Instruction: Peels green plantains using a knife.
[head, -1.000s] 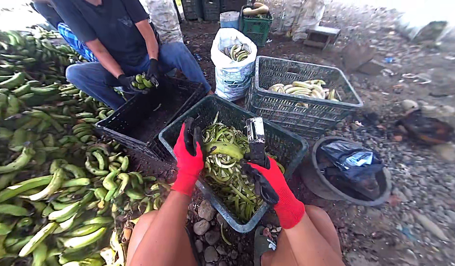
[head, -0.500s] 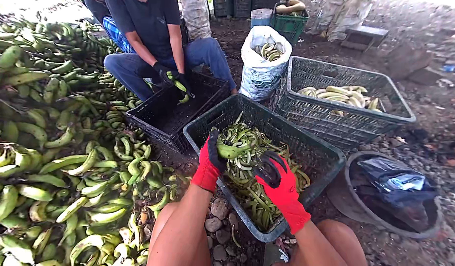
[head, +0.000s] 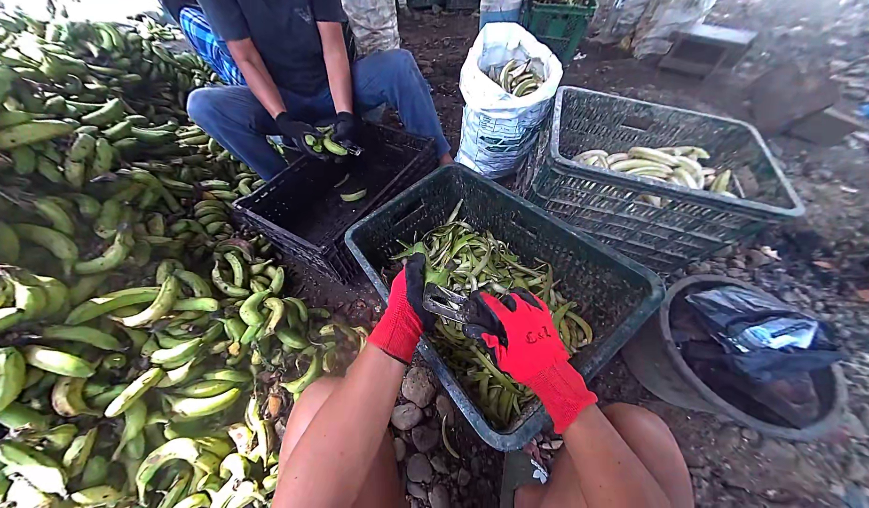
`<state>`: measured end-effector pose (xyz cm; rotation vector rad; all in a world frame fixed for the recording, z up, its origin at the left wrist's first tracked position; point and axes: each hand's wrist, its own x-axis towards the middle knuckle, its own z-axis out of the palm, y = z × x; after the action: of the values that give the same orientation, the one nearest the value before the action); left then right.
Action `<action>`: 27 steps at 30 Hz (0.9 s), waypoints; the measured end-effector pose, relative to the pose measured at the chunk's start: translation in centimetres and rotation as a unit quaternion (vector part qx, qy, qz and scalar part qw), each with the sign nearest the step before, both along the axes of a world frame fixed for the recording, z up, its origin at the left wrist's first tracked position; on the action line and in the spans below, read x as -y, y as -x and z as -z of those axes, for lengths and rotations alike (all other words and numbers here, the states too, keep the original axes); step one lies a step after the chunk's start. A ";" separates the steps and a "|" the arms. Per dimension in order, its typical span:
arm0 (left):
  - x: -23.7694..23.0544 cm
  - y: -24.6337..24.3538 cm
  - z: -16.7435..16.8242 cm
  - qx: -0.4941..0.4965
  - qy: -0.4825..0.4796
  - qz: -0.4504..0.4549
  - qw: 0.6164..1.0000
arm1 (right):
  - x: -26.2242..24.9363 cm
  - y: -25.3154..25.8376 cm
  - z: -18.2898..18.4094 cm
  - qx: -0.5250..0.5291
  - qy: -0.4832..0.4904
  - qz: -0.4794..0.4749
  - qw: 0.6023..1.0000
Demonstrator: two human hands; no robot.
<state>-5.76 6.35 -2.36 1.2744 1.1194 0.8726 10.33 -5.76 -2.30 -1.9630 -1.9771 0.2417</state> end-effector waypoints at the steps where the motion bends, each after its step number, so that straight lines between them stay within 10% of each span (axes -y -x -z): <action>1: 0.1 -0.2 0.0 0.036 0.030 0.003 0.999 | 0.0 -0.1 0.0 -0.004 0.005 -0.005 1.000; 12: 1.6 -1.5 0.1 -0.162 -0.065 0.034 0.984 | -0.7 -0.6 -0.2 -0.012 0.000 -0.008 1.000; 19: -0.9 0.1 -0.9 0.092 0.010 -0.122 0.988 | -0.6 -3.9 -1.1 -0.177 0.029 0.130 0.975; 27: -0.3 -0.9 -1.1 0.006 -0.071 -0.135 0.988 | 0.2 1.6 -2.4 -0.135 0.097 0.049 0.985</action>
<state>-4.89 6.67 -1.30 1.2478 1.2573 1.1776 8.74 -5.98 0.07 -2.0147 -1.7347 0.6608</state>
